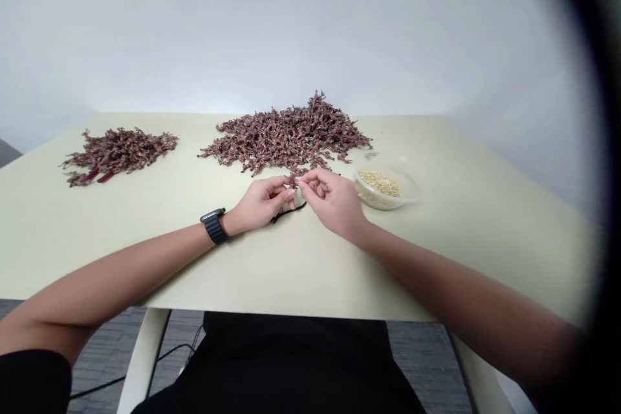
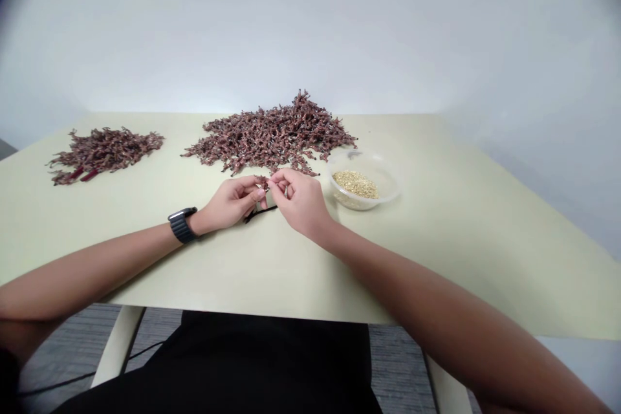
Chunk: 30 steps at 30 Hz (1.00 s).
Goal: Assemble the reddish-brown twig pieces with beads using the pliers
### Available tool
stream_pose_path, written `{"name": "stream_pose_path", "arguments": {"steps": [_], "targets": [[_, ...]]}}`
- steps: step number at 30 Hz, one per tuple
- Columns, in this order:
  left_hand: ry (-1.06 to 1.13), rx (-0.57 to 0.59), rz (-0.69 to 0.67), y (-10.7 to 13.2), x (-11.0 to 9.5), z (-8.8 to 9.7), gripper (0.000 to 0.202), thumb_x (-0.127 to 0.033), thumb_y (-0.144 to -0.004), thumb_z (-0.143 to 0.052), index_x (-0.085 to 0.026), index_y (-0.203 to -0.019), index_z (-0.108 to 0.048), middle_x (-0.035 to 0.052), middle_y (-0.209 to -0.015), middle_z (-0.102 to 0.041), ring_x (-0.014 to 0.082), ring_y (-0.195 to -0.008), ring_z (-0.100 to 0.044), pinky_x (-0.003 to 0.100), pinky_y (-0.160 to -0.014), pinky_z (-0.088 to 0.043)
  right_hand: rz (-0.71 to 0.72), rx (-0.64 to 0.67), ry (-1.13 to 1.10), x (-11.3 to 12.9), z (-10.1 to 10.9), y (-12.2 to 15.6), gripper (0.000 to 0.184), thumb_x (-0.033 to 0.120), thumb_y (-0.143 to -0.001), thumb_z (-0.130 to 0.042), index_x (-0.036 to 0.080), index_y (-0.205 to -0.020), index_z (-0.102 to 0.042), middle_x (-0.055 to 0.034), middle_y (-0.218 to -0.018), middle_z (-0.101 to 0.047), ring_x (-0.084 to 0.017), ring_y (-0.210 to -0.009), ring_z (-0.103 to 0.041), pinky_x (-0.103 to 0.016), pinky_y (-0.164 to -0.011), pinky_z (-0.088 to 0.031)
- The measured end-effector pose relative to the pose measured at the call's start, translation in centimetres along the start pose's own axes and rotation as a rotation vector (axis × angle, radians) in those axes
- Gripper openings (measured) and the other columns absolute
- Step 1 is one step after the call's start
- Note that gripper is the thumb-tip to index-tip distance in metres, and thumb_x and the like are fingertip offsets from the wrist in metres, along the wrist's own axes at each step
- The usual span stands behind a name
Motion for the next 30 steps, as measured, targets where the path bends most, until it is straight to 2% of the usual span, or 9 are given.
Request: {"name": "stream_pose_path", "arguments": {"steps": [7,16,20,24,27,30], "targets": [[0.022,0.033,-0.003,0.13,-0.1,-0.1,0.036,-0.047,-0.101,-0.055,-0.012,-0.097,-0.064,0.0047,-0.079,-0.069,0.0063,-0.051,-0.045,0.018,-0.047,-0.034,0.095,-0.008,0.131,0.16,-0.07,-0.14,0.014,0.031,-0.095,-0.058,0.022,-0.089,-0.068,0.001,-0.068,-0.055,-0.016,-0.065,-0.049,-0.03,-0.066,-0.037],[-0.028,0.038,-0.012,0.13,-0.26,-0.1,0.033,-0.043,-0.102,-0.053,-0.013,-0.094,-0.064,0.0018,-0.074,-0.066,0.0067,-0.052,-0.044,0.019,-0.05,-0.035,0.159,0.014,0.178,-0.03,-0.16,-0.19,0.013,0.028,-0.097,-0.056,0.021,-0.092,-0.066,0.001,-0.07,-0.054,-0.016,-0.068,-0.05,-0.03,-0.069,-0.038],[-0.091,0.028,-0.043,0.21,-0.41,-0.12,0.033,-0.042,-0.102,-0.052,-0.013,-0.092,-0.063,0.001,-0.073,-0.063,0.0081,-0.057,-0.046,0.02,-0.053,-0.036,0.244,0.048,0.26,-0.29,-0.31,-0.07,0.015,0.026,-0.099,-0.051,0.021,-0.096,-0.064,-0.0025,-0.08,-0.059,-0.018,-0.074,-0.054,-0.03,-0.072,-0.04],[-0.242,-0.007,-0.092,0.45,-0.64,-0.18,0.03,-0.039,-0.103,-0.051,-0.014,-0.089,-0.062,-0.0005,-0.069,-0.062,0.009,-0.058,-0.048,0.02,-0.056,-0.036,0.321,0.075,0.379,-0.27,-0.55,0.26,0.019,0.024,-0.101,-0.046,0.019,-0.1,-0.064,-0.0074,-0.091,-0.064,-0.02,-0.081,-0.057,-0.032,-0.074,-0.04],[-0.361,-0.026,-0.133,0.62,-0.6,-0.29,0.028,-0.037,-0.103,-0.051,-0.015,-0.088,-0.061,0.0,-0.071,-0.066,0.0104,-0.061,-0.054,0.021,-0.059,-0.038,0.231,0.064,0.304,-0.18,-0.58,0.26,0.015,0.026,-0.098,-0.052,0.019,-0.093,-0.065,-0.0046,-0.08,-0.063,-0.018,-0.073,-0.056,-0.031,-0.07,-0.04],[-0.421,-0.018,-0.145,0.72,-0.4,-0.37,0.026,-0.037,-0.102,-0.051,-0.016,-0.089,-0.06,0.0001,-0.073,-0.068,0.0117,-0.063,-0.059,0.022,-0.062,-0.04,-0.022,0.066,0.025,-0.66,-0.63,-0.01,0.013,0.031,-0.092,-0.061,0.019,-0.087,-0.065,-0.0017,-0.073,-0.064,-0.015,-0.065,-0.055,-0.028,-0.063,-0.042]]}}
Point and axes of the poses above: each hand's wrist, its own y-axis away from the middle knuckle, its own z-axis out of the back of the hand, x = y × z, the point moved 3 cm from there along -y, towards the middle knuckle
